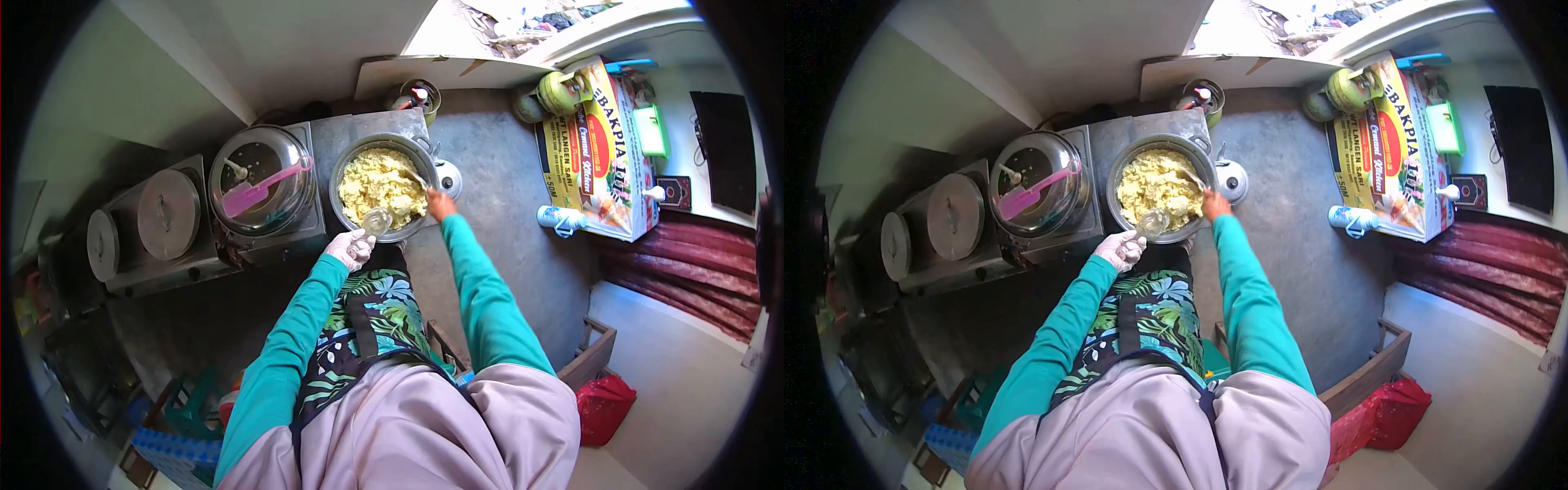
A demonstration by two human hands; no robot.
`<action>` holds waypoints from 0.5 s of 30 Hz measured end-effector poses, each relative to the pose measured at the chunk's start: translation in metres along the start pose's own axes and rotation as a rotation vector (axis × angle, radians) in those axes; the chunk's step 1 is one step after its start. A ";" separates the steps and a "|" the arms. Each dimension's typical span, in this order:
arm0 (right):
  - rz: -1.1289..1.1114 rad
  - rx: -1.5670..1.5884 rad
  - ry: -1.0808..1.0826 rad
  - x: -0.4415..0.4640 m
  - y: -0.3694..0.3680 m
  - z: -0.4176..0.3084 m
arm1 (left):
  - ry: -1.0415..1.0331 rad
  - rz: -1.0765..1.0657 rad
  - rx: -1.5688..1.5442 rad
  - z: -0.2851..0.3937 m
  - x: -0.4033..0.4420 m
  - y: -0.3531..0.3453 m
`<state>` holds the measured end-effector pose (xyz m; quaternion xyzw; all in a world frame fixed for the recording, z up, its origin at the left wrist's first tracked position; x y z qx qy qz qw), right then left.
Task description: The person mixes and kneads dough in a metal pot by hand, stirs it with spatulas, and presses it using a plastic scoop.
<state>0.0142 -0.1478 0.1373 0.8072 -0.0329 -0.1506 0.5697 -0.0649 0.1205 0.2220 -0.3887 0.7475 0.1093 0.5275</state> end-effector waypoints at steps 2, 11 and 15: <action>0.284 0.063 -0.108 -0.050 -0.020 0.003 | 0.081 -0.052 0.018 0.003 0.006 0.001; 0.328 0.273 -0.339 -0.065 0.042 -0.041 | 0.073 0.002 0.039 0.006 0.011 -0.006; 0.174 0.193 -0.434 -0.084 0.040 -0.043 | 0.048 0.005 0.084 0.005 0.004 -0.008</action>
Point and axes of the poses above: each hand's wrist, its own x-axis towards the middle knuckle, its own y-axis out of the back of the hand, z = x × y, the point moved 5 cm from there along x, towards the middle knuckle, and after that the axes turned 13 degrees about z, right-handed, at the moved point
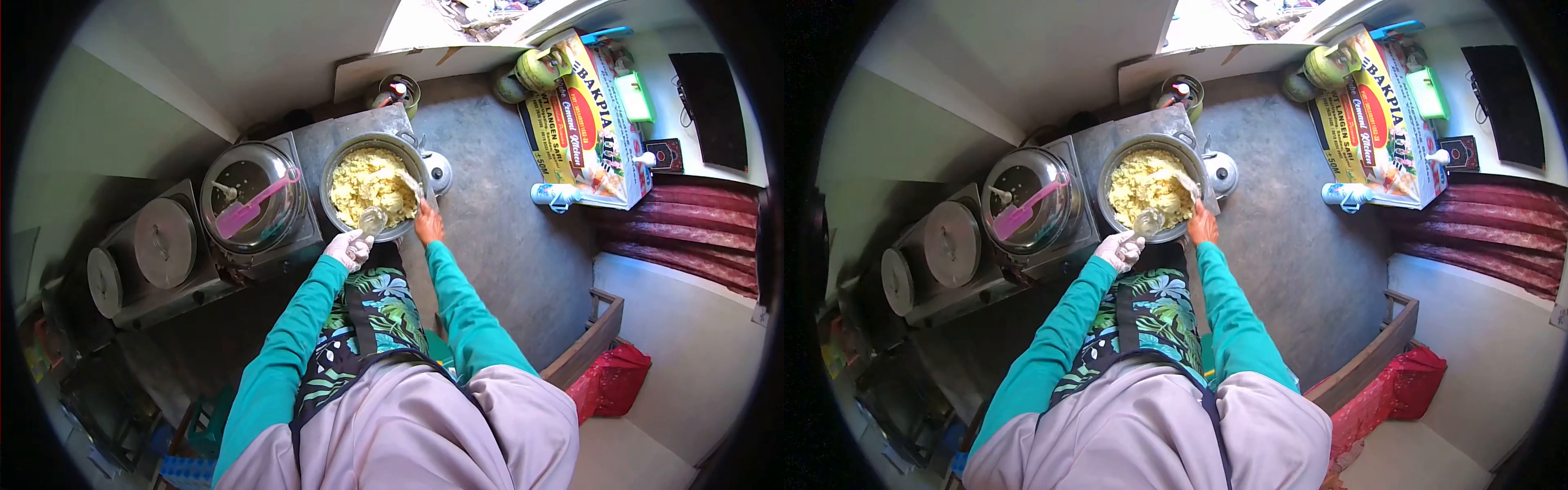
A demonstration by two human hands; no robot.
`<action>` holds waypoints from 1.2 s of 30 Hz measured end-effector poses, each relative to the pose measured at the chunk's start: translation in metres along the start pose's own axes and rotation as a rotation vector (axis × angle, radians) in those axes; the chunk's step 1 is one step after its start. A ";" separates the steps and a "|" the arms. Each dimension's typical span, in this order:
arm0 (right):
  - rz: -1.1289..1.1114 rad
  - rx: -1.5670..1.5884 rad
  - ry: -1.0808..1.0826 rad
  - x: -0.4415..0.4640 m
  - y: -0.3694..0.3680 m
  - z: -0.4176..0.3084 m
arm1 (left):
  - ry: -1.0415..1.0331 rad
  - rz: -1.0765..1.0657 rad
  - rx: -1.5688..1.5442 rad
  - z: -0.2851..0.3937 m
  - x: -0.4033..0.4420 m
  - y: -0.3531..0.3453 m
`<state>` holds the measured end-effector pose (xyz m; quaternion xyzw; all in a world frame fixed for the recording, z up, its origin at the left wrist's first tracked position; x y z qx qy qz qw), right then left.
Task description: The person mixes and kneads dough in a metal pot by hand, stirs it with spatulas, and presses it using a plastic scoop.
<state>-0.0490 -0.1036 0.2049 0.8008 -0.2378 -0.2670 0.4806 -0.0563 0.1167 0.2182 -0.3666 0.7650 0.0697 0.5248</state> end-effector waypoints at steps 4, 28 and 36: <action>-0.008 0.089 0.027 -0.037 -0.008 0.001 | -0.007 -0.018 0.004 0.002 0.000 0.001; -0.036 0.057 0.578 0.108 -0.089 -0.063 | -0.029 0.000 -0.079 -0.005 0.013 0.010; -0.436 -0.018 0.453 0.075 -0.009 -0.110 | -0.253 0.039 -0.153 -0.031 0.015 -0.013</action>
Point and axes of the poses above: each hand's wrist, its own x-axis towards the middle knuckle, its own y-axis out of the back of the hand, z = x × y, the point moved 5 cm from there along x, towards the middle knuckle, and after that the axes turned 13 degrees about z, right-handed, at the moved point
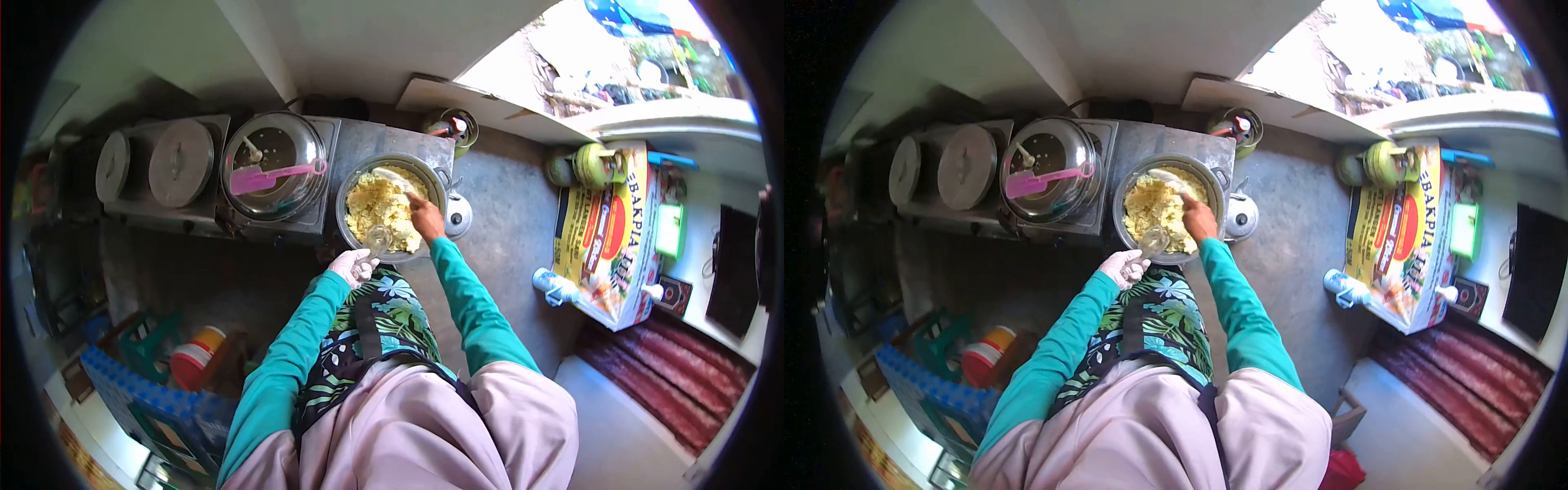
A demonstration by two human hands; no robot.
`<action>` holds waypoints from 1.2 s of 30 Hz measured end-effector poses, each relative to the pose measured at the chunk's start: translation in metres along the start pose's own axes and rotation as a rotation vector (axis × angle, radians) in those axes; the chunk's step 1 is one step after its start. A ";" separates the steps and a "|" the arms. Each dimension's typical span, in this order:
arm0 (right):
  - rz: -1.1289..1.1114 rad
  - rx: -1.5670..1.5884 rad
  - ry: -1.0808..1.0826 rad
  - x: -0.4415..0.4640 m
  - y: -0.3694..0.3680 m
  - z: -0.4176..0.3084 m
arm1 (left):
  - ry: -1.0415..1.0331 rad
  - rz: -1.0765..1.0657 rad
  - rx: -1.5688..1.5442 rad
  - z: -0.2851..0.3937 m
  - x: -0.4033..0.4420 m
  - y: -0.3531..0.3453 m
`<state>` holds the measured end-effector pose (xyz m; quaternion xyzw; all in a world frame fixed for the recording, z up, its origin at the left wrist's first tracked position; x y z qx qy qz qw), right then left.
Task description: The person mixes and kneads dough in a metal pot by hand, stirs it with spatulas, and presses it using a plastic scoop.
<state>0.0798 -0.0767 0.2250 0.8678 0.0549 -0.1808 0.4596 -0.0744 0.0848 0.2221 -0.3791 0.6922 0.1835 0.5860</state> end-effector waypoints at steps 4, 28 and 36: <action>0.207 0.325 0.070 0.031 0.008 0.052 | -0.029 -0.023 -0.083 -0.016 0.008 -0.002; -0.429 0.262 -0.221 -0.035 0.018 0.065 | -0.314 -0.036 -0.191 -0.090 -0.038 -0.008; -0.608 0.606 -0.575 -0.045 -0.003 0.080 | -0.373 -0.160 -0.048 -0.066 -0.038 -0.041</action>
Point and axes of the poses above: each hand's wrist, its own x-axis towards the middle knuckle, its own y-axis out of the back of the hand, z = x × y, the point moved 5 cm from there along x, towards the middle knuckle, and after that the axes turned 13 degrees about z, right-handed, at the moved point
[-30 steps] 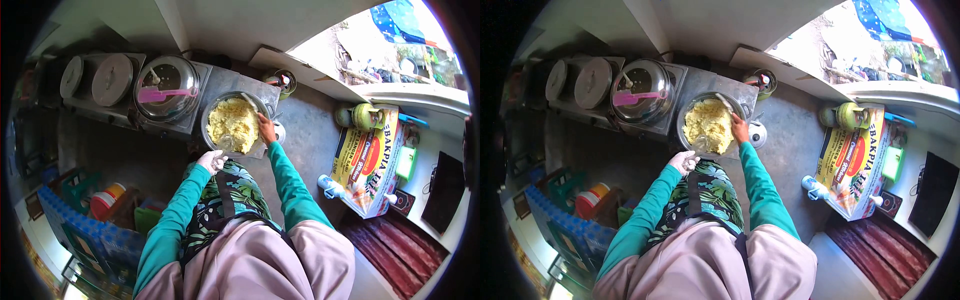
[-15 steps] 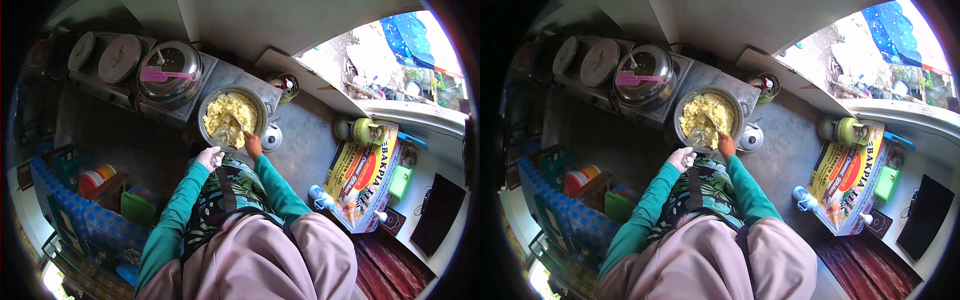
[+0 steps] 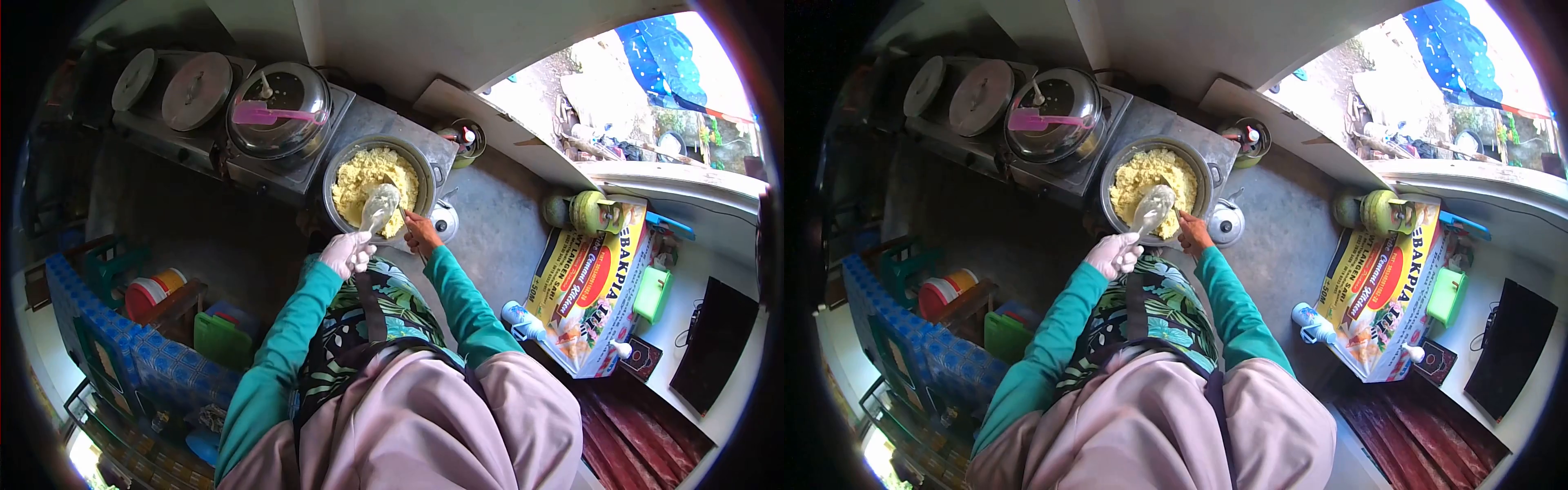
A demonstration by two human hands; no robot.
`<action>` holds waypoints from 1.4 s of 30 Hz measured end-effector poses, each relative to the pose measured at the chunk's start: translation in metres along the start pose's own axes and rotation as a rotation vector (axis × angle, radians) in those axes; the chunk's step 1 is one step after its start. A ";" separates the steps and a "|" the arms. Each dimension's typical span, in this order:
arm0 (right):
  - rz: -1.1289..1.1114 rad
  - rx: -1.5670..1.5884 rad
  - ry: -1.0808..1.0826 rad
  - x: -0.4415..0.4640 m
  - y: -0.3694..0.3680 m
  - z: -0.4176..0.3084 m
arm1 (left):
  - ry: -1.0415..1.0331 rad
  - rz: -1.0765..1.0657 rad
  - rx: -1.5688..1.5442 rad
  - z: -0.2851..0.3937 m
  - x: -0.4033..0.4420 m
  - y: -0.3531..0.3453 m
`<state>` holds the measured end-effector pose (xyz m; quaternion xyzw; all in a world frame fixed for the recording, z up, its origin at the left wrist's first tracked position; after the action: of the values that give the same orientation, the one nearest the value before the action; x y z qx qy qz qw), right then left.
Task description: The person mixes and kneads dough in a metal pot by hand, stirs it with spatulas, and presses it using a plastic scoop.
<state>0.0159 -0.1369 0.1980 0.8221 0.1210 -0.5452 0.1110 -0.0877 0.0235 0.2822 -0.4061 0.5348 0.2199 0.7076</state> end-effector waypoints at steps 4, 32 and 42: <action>0.076 -0.105 0.026 -0.006 0.000 -0.003 | 0.083 0.094 0.016 0.014 0.041 0.002; 0.176 -0.024 0.231 -0.022 -0.011 -0.021 | 0.107 0.112 -0.030 0.020 0.055 -0.001; 0.351 -0.448 1.110 0.040 -0.016 -0.006 | 0.157 0.082 -0.067 0.012 0.070 -0.002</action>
<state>0.0308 -0.1170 0.1627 0.9472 0.1354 0.0284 0.2893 -0.0559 0.0231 0.2183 -0.4232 0.5972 0.2338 0.6399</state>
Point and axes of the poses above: each hand's wrist, its own x-axis towards the middle knuckle, its own y-axis out of the back of the hand, z = x × y, the point moved 5 cm from there along x, towards the middle knuckle, and after that the axes turned 13 degrees about z, right-handed, at the moved point
